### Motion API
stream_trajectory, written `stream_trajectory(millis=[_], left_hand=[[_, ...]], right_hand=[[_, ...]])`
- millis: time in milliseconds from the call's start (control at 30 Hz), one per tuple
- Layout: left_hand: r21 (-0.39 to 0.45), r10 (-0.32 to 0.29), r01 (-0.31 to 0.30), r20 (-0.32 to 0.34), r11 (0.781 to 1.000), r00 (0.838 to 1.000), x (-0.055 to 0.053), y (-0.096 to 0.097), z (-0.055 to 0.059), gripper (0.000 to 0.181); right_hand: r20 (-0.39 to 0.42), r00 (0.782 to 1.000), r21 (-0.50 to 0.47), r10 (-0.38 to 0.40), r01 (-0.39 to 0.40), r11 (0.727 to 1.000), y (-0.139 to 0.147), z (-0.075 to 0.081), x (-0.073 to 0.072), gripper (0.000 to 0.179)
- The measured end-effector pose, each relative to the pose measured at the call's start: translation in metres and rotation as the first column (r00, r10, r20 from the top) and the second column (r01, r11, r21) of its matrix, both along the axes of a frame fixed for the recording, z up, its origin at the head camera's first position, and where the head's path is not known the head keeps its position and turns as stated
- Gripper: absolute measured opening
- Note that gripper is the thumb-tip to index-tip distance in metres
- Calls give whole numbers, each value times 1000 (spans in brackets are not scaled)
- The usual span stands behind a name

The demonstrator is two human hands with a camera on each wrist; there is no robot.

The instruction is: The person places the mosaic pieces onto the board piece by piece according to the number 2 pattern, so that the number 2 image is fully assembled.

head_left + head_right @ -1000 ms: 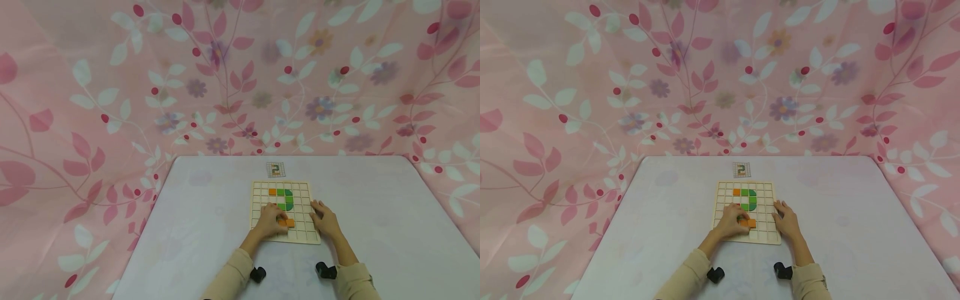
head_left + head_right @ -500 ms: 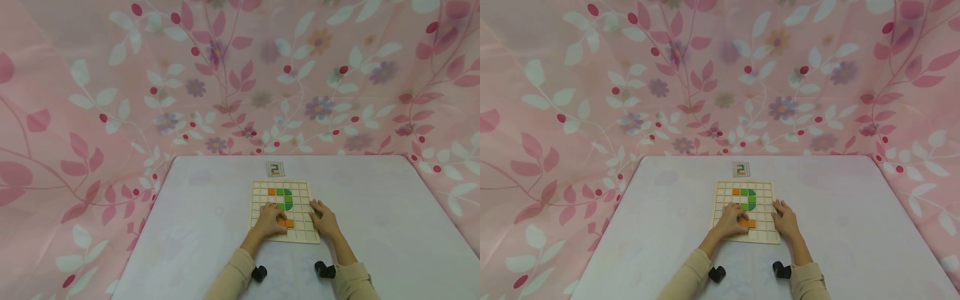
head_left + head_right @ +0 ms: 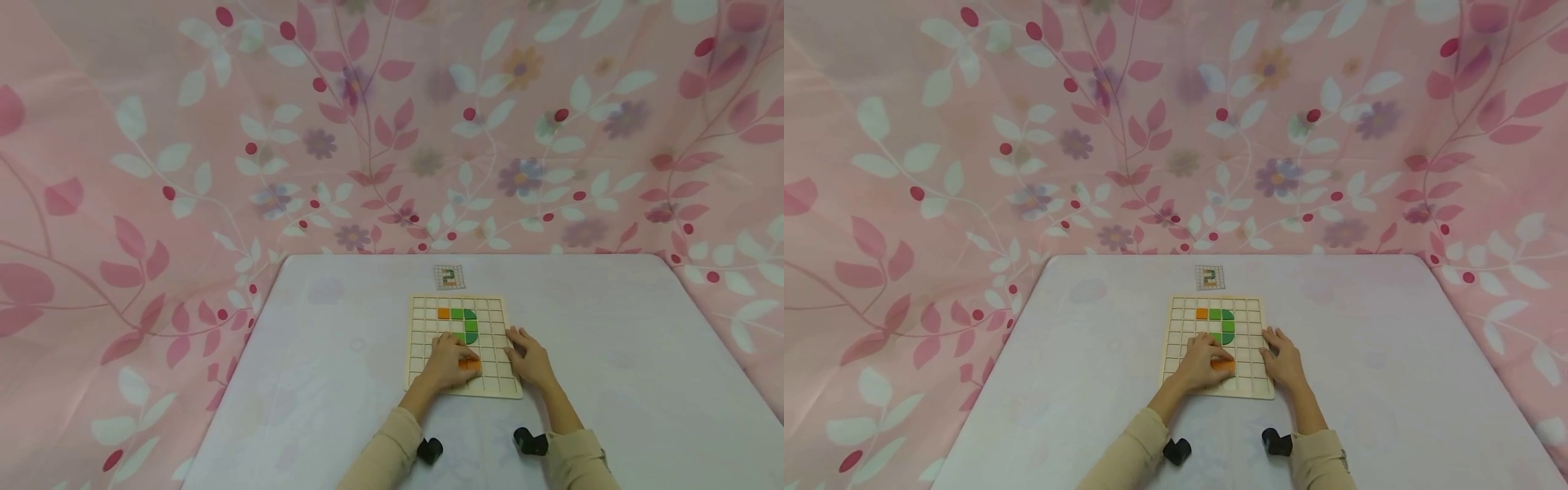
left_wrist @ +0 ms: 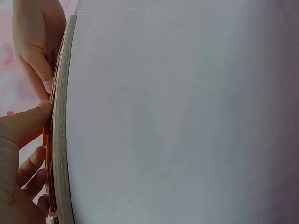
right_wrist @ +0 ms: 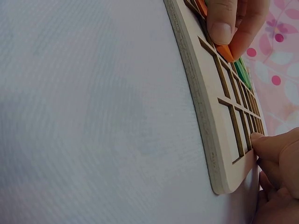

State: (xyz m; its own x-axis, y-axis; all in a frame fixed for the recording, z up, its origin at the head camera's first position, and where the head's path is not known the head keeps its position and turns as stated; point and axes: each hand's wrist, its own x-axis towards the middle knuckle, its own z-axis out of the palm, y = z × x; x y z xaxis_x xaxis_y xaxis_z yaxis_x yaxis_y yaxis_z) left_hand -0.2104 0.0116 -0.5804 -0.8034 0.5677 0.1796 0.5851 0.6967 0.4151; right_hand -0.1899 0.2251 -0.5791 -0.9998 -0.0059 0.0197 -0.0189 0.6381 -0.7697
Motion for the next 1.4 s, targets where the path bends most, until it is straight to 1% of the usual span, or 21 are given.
stream_trajectory(millis=[67,200,400,533,667,700,767,933,1033,1133,1233,1300,1400], left_hand=[[16,8,-8,-5,1000,1000,0,-1,-1,23],[55,23,-24,16,998,1000,0,-4,-3,23],[62,18,-19,28,998,999,-1,-6,-5,24],[49,16,-17,20,999,1000,1,-6,-4,24],[68,18,-18,5,997,1000,0,-7,-4,25],[81,21,-21,3,997,1000,0,-7,-4,26],[135,27,-28,11,990,1000,0,-7,-5,27],[242,60,-68,36,968,998,3,-8,-9,29],[242,75,-73,1,967,997,3,-8,-11,28],[235,84,-72,-39,969,996,3,-8,-11,27],[219,92,-80,-45,973,995,4,-8,-10,27],[192,90,-79,-50,978,995,6,-8,-8,26],[160,76,-61,-84,985,994,8,-9,-6,32]], right_hand=[[3,1000,1,-1,1,1000,0,-1,0,45],[-1,1000,4,-1,1,1000,-1,-1,0,45],[-1,1000,-1,-1,1,1000,-3,3,2,45],[11,1000,1,4,-4,1000,-2,3,2,45],[18,1000,-7,-1,1,1000,-1,2,0,45],[17,1000,-8,-2,2,1000,-1,2,0,45],[13,1000,-8,-4,5,1000,-1,2,-1,45],[2,1000,-8,1,-1,1000,-4,2,1,44],[-10,1000,-10,8,-8,1000,-5,3,1,44],[-20,1000,-12,12,-12,1000,-5,3,-1,44],[-21,1000,-9,15,-15,1000,-4,2,-3,43],[-15,1000,-9,14,-14,1000,-4,1,-3,43],[-11,1000,-10,11,-12,1000,-4,1,-3,43]])
